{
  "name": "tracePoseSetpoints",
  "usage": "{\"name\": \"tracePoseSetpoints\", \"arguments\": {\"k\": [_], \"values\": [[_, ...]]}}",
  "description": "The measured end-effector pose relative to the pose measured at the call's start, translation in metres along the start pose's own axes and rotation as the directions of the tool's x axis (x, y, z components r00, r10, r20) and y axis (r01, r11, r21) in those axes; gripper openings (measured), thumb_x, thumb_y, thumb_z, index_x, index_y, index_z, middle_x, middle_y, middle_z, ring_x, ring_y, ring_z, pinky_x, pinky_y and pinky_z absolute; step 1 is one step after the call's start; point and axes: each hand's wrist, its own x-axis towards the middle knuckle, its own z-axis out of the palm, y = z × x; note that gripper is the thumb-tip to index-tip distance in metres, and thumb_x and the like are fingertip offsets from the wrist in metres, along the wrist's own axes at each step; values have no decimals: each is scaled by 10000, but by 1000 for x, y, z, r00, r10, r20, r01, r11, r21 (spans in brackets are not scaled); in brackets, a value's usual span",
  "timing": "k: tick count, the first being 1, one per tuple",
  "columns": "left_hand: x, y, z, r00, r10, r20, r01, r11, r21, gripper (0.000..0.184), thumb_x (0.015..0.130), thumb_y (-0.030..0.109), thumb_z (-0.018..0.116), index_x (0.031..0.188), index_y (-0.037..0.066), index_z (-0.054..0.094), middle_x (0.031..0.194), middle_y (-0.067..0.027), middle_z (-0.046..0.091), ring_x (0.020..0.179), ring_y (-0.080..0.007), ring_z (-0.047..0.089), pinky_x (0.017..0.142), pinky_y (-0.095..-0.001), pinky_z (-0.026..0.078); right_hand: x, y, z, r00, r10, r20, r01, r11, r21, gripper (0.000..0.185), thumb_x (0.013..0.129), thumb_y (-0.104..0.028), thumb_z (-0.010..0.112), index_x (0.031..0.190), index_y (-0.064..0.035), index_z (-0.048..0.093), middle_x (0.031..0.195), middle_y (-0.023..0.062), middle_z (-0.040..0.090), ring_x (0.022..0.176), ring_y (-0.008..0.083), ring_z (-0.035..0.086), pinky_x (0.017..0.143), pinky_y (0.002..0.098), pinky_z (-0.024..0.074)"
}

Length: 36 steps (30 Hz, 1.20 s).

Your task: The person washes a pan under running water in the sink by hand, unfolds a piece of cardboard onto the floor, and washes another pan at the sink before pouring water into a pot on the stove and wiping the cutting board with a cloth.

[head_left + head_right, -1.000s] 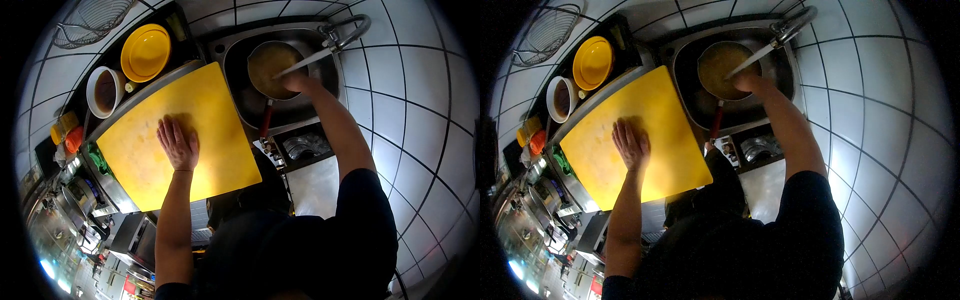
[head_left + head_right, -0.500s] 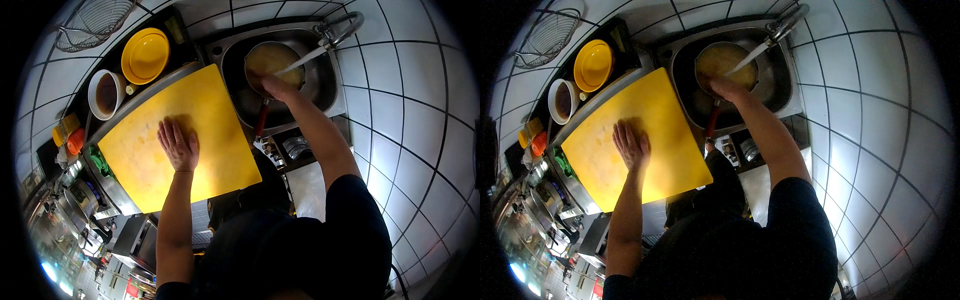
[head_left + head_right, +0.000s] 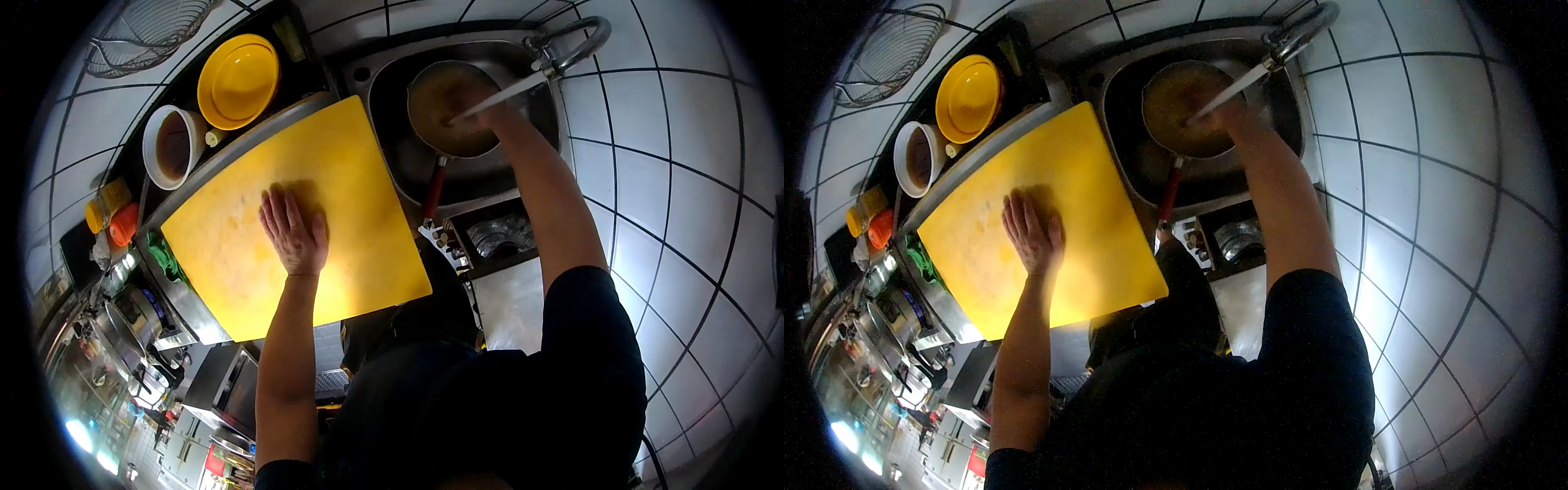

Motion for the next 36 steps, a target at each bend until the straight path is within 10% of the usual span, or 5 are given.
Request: {"name": "tracePoseSetpoints", "arguments": {"k": [6, 18, 27, 31, 36], "values": [[0, -1, 1, 1000, -5, -6, 5, 1000, -8, 666, 952, 390, 512, 1453, -33, 395, 1541, -267, 322, 1443, -450, 262, 1186, -564, 175, -53, -8, 0, 946, -323, -19, 149, 487, -860, 535, 970, -416, 538, 1391, -87, 502, 1413, 167, 516, 1303, 344, 487, 1079, 434, 416], [1, 1, 1, 1000, -17, -1, 17, 1000, -5, 673, 952, 400, 526, 1454, -27, 394, 1539, -265, 324, 1442, -450, 259, 1187, -559, 174, -54, -20, 67, 934, 1, 358, 355, 132, -926, 341, 949, -143, 441, 1179, 7, 644, 1198, 243, 636, 1100, 393, 612, 954, 425, 486], [0, -1, 1, 1000, -10, 2, 10, 1000, -6, 666, 957, 399, 514, 1445, -38, 393, 1541, -266, 320, 1444, -449, 256, 1187, -566, 171, -67, -41, 90, 848, -518, -114, 456, 821, -343, 456, 966, -200, 486, 1404, -76, 514, 1295, 181, 615, 1194, 338, 577, 1005, 396, 437], [0, -1, -1, 1000, -8, -11, 7, 1000, -15, 661, 958, 393, 513, 1444, -38, 393, 1539, -265, 324, 1443, -450, 260, 1186, -566, 174, -100, -44, 69, 973, -154, -170, 170, 982, 79, 438, 947, -167, 504, 1379, -99, 518, 1321, 174, 574, 1173, 334, 566, 1013, 452, 437], [2, 0, -3, 1000, -14, -6, 13, 1000, -13, 660, 955, 390, 514, 1439, -44, 398, 1534, -266, 333, 1440, -450, 267, 1185, -566, 177, -103, -12, 48, 959, 251, -128, -56, 615, 787, 440, 995, -198, 539, 1409, -69, 467, 1419, 148, 473, 1283, 346, 487, 1084, 500, 430]]}}
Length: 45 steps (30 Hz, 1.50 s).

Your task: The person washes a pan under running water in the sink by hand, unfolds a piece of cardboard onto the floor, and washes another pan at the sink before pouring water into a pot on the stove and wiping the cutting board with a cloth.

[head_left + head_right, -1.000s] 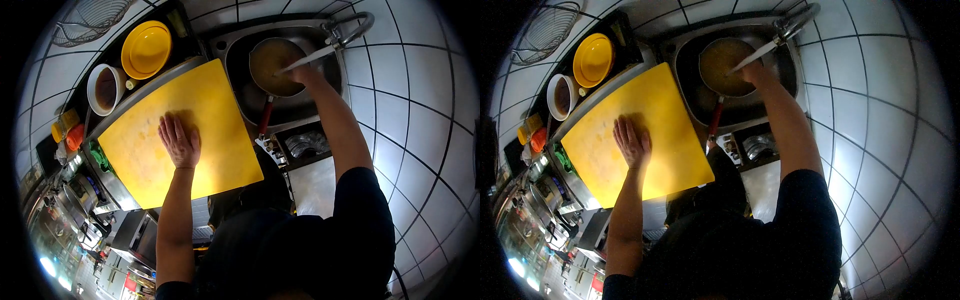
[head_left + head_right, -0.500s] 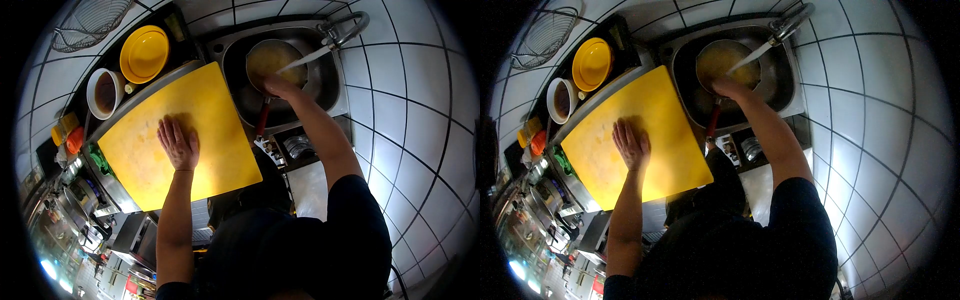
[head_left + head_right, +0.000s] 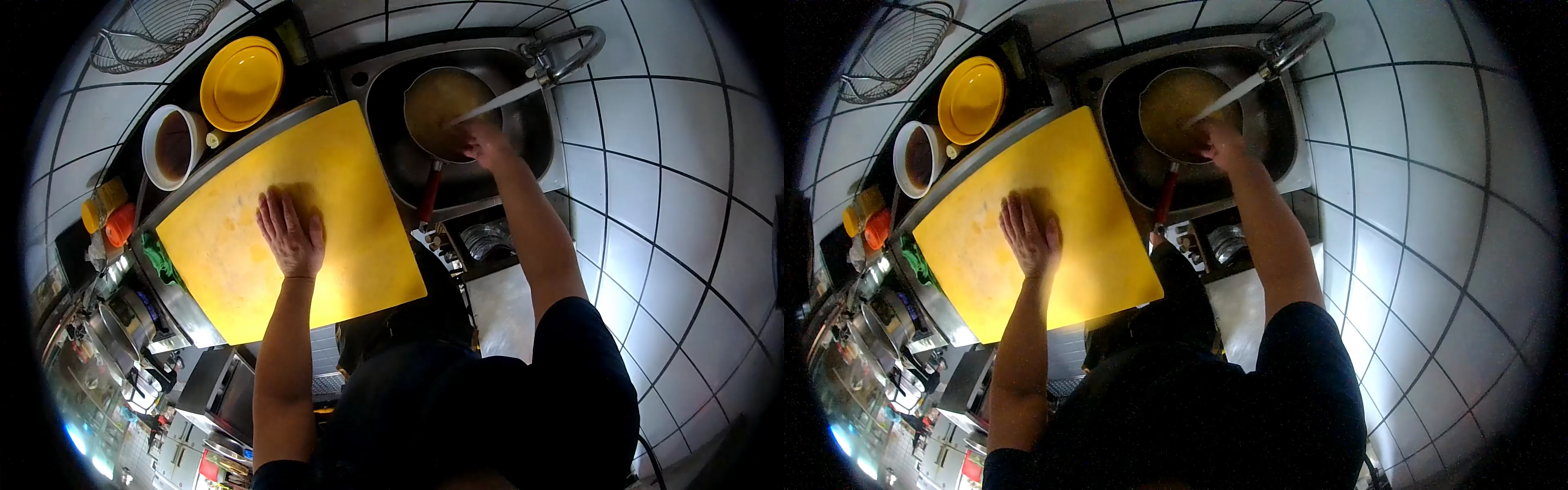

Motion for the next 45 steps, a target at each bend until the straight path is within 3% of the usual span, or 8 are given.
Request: {"name": "tracePoseSetpoints", "arguments": {"k": [3, 5, 7, 9, 14, 19, 30, 45], "values": [[1, 1, -1, 1000, -12, 10, 11, 1000, 8, 660, 953, 387, 514, 1436, -48, 402, 1535, -267, 331, 1440, -449, 267, 1186, -564, 178, 58, 15, -39, 986, 33, -166, -33, 999, 3, 411, 1000, -178, 527, 1389, -56, 478, 1384, 151, 495, 1248, 335, 513, 1089, 478, 441], [1, 1, -1, 1000, -14, 19, 14, 1000, 12, 659, 952, 385, 513, 1436, -50, 403, 1537, -267, 328, 1440, -449, 267, 1186, -563, 179, 91, 19, -66, 973, -207, -100, 151, 904, -400, 404, 1016, -185, 502, 1400, -63, 464, 1408, 151, 472, 1265, 329, 498, 1079, 486, 444], [0, 0, 0, 1000, -10, 10, 10, 1000, 6, 660, 952, 384, 513, 1437, -50, 402, 1537, -267, 329, 1439, -450, 268, 1186, -562, 179, 87, 9, -57, 959, -264, -104, 214, 913, -348, 407, 1028, -207, 488, 1409, -69, 453, 1431, 147, 452, 1277, 325, 487, 1071, 494, 442], [0, 0, 1, 1000, -12, 13, 12, 1000, 5, 662, 952, 386, 512, 1438, -51, 400, 1536, -269, 328, 1438, -452, 267, 1186, -563, 178, 43, -29, -11, 971, -122, -203, 156, 975, 160, 421, 1035, -246, 484, 1417, -74, 445, 1451, 139, 437, 1283, 323, 482, 1066, 502, 435], [0, 0, 3, 1000, -4, 9, 4, 1000, -16, 675, 953, 402, 504, 1441, -51, 394, 1537, -280, 319, 1436, -463, 263, 1183, -572, 176, 210, -27, -53, 902, -8, -433, -36, 995, -93, 454, 1055, -328, 431, 1422, -63, 463, 1411, 149, 489, 1243, 326, 510, 1069, 465, 400], [-1, -1, 3, 1000, -1, 21, 1, 1000, -13, 677, 955, 407, 506, 1442, -49, 392, 1531, -287, 324, 1432, -468, 270, 1179, -580, 180, 152, -46, -40, 992, -69, 109, 93, 967, -235, 384, 1010, -305, 495, 1240, -22, 615, 1229, 135, 614, 1139, 260, 567, 934, 411, 487], [-1, -2, 5, 1000, -1, 25, 1, 1000, 8, 684, 965, 432, 490, 1446, -45, 399, 1525, -292, 328, 1435, -461, 269, 1182, -572, 179, 40, -51, 57, 995, -92, 30, 95, 888, -449, 379, 997, -317, 534, 1284, -86, 621, 1227, 97, 635, 1136, 219, 579, 858, 388, 541], [2, 5, -2, 999, -18, 28, 19, 1000, 0, 675, 954, 399, 525, 1455, -32, 387, 1534, -271, 329, 1437, -452, 270, 1183, -564, 183, 94, -17, -35, 947, -137, 289, 310, 616, -724, 279, 897, -253, 693, 1097, -62, 655, 952, 26, 683, 810, 147, 626, 675, 327, 496]]}}
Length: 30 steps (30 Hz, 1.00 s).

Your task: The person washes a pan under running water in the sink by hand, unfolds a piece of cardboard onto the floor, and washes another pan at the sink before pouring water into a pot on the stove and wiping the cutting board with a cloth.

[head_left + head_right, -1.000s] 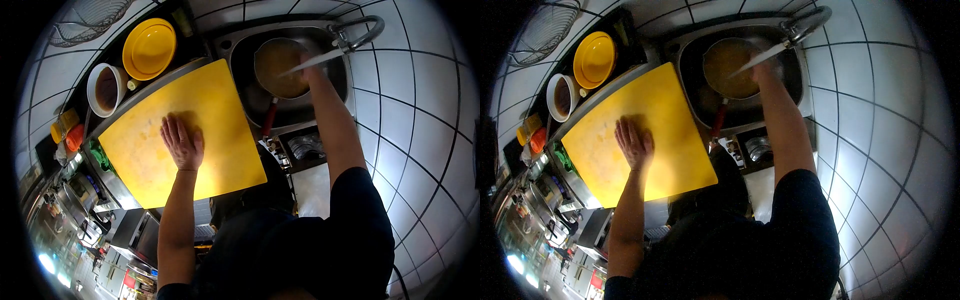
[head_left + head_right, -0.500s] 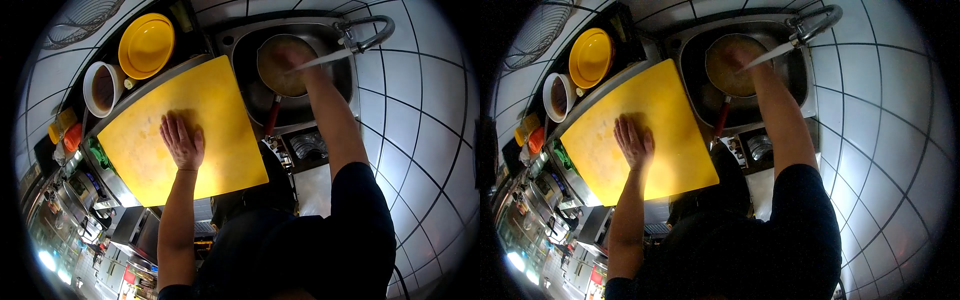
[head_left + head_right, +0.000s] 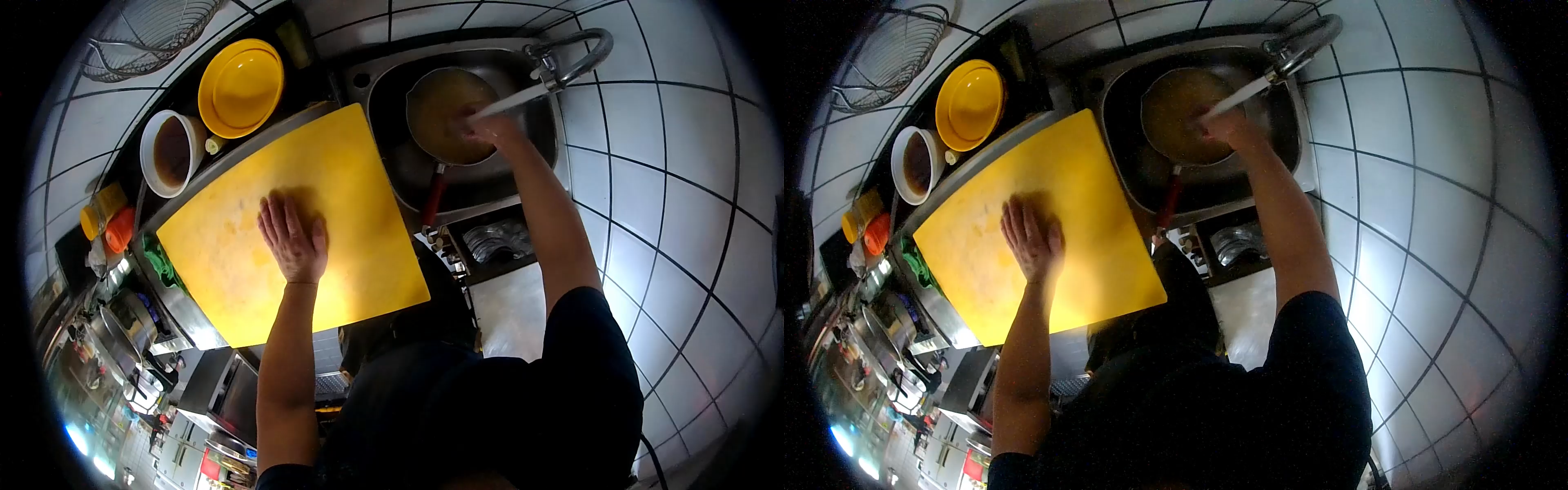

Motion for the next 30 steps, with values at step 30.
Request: {"name": "tracePoseSetpoints", "arguments": {"k": [30], "values": [[-2, -1, 2, 1000, 17, -14, -17, 1000, 25, 661, 970, 411, 479, 1455, -28, 386, 1541, -258, 326, 1444, -446, 261, 1187, -564, 178, -95, -54, -129, 864, -298, -406, 461, 142, 876, 409, 959, -158, 523, 1341, -14, 500, 1264, 181, 604, 1140, 325, 613, 775, 357, 563]]}}
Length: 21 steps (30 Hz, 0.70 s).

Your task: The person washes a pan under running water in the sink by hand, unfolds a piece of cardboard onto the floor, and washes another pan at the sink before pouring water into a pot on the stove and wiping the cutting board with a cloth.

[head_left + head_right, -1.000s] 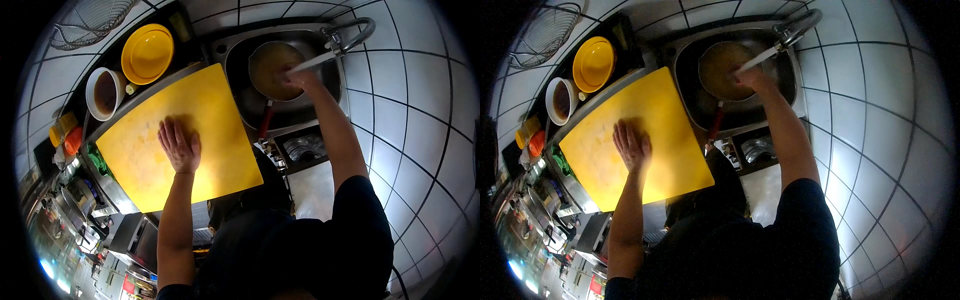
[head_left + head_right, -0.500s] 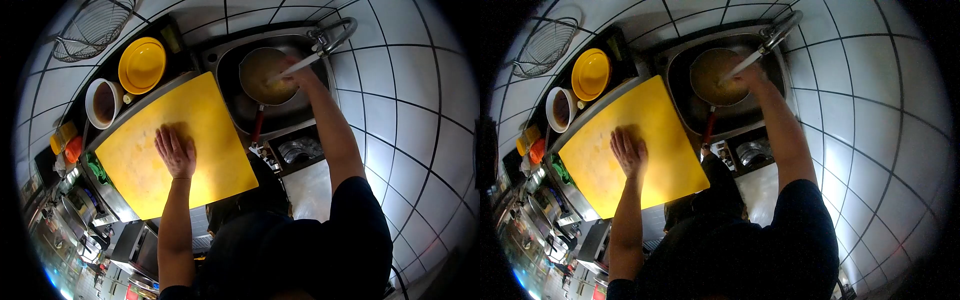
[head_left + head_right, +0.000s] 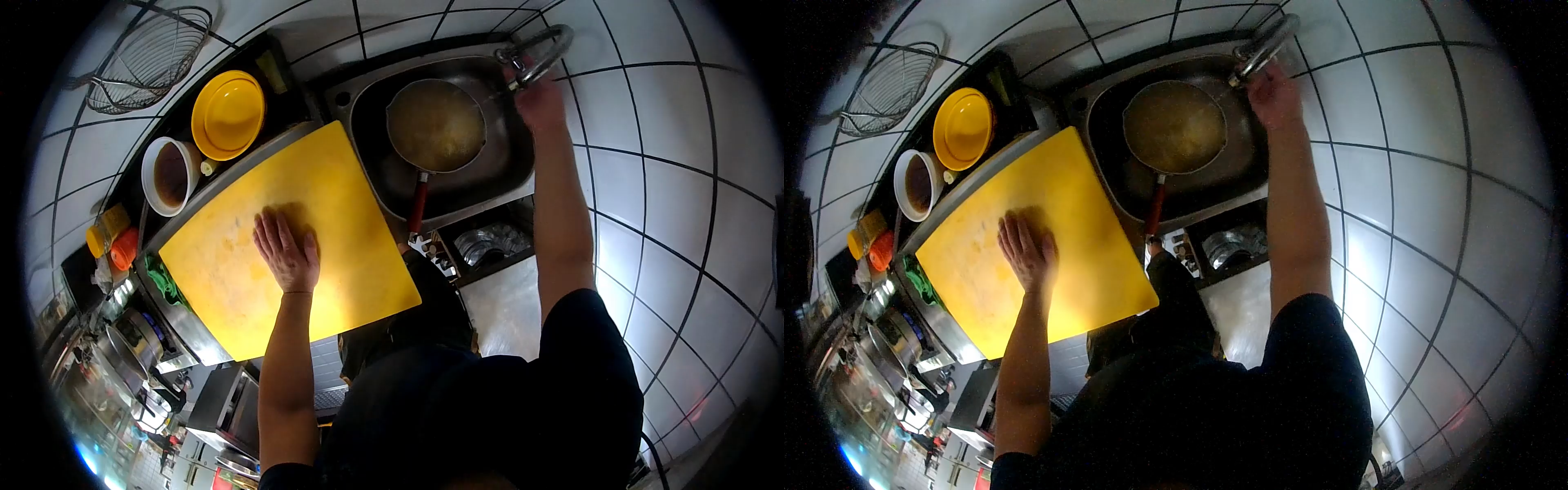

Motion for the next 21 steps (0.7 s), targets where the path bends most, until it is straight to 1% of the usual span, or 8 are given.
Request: {"name": "tracePoseSetpoints", "arguments": {"k": [2, 4, 7, 10, 13, 16, 18, 21], "values": [[1, 0, 0, 1000, -5, -2, 5, 1000, -1, 664, 970, 415, 476, 1454, -30, 387, 1541, -259, 325, 1444, -447, 259, 1188, -564, 176, -31, 18, 43, 941, -45, -336, -137, 855, -501, 449, 924, -114, 551, 1365, -44, 502, 1283, 172, 601, 1092, 280, 621, 713, 304, 538], [-2, -3, 5, 1000, -3, -18, 2, 1000, -9, 666, 968, 414, 478, 1454, -31, 385, 1543, -258, 322, 1445, -446, 258, 1189, -564, 174, -52, 25, 57, 875, -125, -468, -383, 411, -827, 617, 830, -63, 620, 1431, -92, 482, 1316, 167, 595, 1013, 238, 619, 710, 284, 508], [-4, -6, 8, 1000, 8, -27, -8, 1000, -6, 668, 966, 415, 480, 1452, -33, 385, 1545, -258, 318, 1448, -445, 253, 1190, -564, 172, -68, 48, 11, 931, -237, -276, -246, 149, -958, 693, 786, -70, 635, 1455, -70, 457, 1327, 175, 590, 1088, 270, 608, 823, 338, 503], [-4, -5, 7, 1000, 16, -25, -16, 1000, -7, 667, 965, 414, 483, 1452, -31, 386, 1546, -258, 316, 1451, -442, 248, 1192, -565, 170, -88, 63, 16, 911, -132, -391, -377, 121, -918, 751, 764, -68, 647, 1480, -50, 419, 1355, 181, 572, 1165, 293, 580, 949, 367, 463], [-3, -4, 6, 1000, 12, -13, -12, 1000, -1, 667, 963, 413, 485, 1454, -28, 384, 1546, -257, 316, 1454, -438, 245, 1192, -564, 169, -100, 81, 4, 960, -236, -154, -159, -1, -987, 736, 792, -99, 660, 1485, -56, 413, 1369, 189, 559, 1228, 309, 548, 998, 369, 435], [-3, -3, 4, 1000, 8, -7, -8, 1000, 1, 670, 961, 411, 490, 1457, -26, 382, 1546, -255, 317, 1455, -436, 245, 1191, -564, 172, -122, 101, 48, 786, -434, -441, -226, 462, -858, 643, 836, -190, 683, 1430, -54, 476, 1281, 156, 605, 1133, 298, 595, 925, 393, 480], [-2, -3, 3, 1000, 11, -9, -11, 1000, 1, 670, 960, 409, 493, 1458, -25, 381, 1546, -255, 318, 1454, -436, 247, 1190, -564, 173, -135, 122, 50, 577, -167, -799, -444, 757, -479, 595, 857, -258, 687, 1388, -61, 506, 1203, 127, 622, 1052, 278, 617, 863, 415, 503], [-2, -2, 3, 1000, 15, -10, -14, 1000, 0, 669, 960, 406, 494, 1456, -27, 383, 1543, -255, 324, 1451, -438, 253, 1188, -565, 176, -149, 178, 39, 476, 153, -866, -498, 858, -122, 489, 888, -348, 669, 1284, -85, 553, 1080, 80, 627, 910, 237, 630, 752, 440, 534]]}}
